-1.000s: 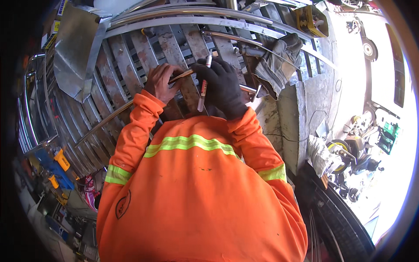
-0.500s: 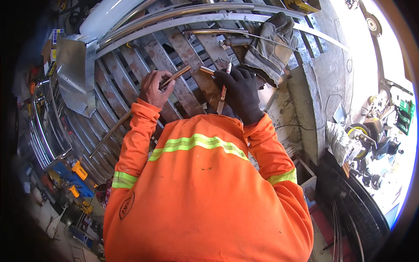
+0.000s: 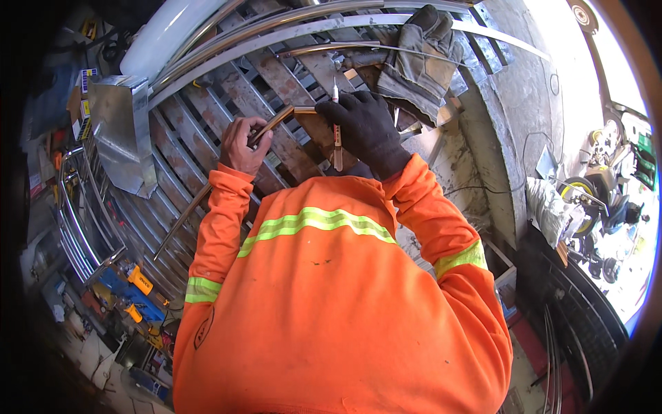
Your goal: The recorder marks a metal pipe with a pen and then uses an angle grinder to grind it.
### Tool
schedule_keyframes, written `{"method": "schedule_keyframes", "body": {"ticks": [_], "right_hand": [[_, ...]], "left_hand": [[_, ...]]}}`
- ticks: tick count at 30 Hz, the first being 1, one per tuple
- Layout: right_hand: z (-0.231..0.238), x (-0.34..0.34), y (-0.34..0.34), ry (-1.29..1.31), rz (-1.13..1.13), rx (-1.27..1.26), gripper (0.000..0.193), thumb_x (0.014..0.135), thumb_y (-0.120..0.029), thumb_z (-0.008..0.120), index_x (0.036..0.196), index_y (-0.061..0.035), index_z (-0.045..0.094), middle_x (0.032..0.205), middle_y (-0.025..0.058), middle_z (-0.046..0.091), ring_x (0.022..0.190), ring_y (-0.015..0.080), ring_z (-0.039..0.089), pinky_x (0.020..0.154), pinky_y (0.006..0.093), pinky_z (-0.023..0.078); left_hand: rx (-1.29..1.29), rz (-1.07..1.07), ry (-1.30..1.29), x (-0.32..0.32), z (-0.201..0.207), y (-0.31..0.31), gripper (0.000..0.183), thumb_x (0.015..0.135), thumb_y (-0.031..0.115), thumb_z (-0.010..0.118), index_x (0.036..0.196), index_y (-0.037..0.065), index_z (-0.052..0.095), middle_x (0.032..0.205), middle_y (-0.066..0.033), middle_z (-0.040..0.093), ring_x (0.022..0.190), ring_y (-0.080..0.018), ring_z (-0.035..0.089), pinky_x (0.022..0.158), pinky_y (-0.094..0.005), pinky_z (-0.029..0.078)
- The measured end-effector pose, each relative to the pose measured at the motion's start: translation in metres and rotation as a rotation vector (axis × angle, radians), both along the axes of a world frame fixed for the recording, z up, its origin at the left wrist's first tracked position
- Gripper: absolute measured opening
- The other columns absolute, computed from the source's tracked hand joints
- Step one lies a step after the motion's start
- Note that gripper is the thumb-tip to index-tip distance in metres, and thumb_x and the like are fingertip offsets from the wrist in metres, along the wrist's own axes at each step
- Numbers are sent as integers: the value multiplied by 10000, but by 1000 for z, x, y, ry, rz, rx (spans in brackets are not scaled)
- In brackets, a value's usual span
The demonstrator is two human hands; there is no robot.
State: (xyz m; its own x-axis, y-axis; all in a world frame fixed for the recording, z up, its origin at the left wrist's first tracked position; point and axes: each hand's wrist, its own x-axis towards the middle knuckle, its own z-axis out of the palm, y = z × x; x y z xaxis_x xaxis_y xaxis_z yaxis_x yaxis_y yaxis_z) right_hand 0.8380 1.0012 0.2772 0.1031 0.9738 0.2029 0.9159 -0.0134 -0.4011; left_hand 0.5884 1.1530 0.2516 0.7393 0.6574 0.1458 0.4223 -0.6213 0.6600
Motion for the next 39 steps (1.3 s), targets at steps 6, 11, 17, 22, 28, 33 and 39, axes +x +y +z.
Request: {"method": "schedule_keyframes", "body": {"ticks": [6,11,17,22,28,33,39], "right_hand": [[3,-2,1,-4,-35,-19,375,795,-153,723,1169,-182,699,961,59,690,924,323,656,787,449,518],[2,-3,1,1,-55,-14,385,791,-145,726,1173,-185,702,950,57,687,916,319,654,791,450,514],[6,-3,-1,-17,-58,23,376,800,-154,735,1174,-181,705,965,57,694,941,321,659,805,439,511],[15,4,-8,77,-147,84,366,816,-134,777,1174,-158,708,1010,79,718,944,349,673,817,445,523],[35,21,-26,66,-241,157,332,827,-59,766,1144,-145,717,989,99,720,909,358,670,803,451,525],[24,12,-16,63,-141,135,353,818,-138,778,1163,-178,715,1016,73,724,938,323,683,799,442,528],[-1,-8,-3,37,-112,97,379,794,-178,741,1172,-210,717,1045,32,742,968,307,690,821,436,523]], "left_hand": [[9,1,3,1,0,1,211,883,183,750,1038,105,629,974,-53,652,949,-300,635,909,-443,467],[5,-4,-1,2,0,0,210,883,184,749,1036,102,630,973,-55,652,946,-303,634,909,-443,467],[17,6,-12,4,1,-2,207,882,184,749,1032,101,634,972,-58,652,949,-309,635,904,-445,472],[22,8,-16,1,-2,0,208,877,175,753,1030,99,634,970,-60,652,943,-313,636,888,-445,480],[8,10,-11,0,2,1,197,878,170,753,1018,103,631,962,-55,650,935,-308,639,882,-444,477],[3,13,-13,3,2,-1,195,877,173,756,1015,110,633,958,-49,648,929,-304,639,877,-441,473],[4,16,-5,4,2,-1,194,876,175,760,1013,112,638,952,-46,646,914,-292,641,853,-436,480]]}}
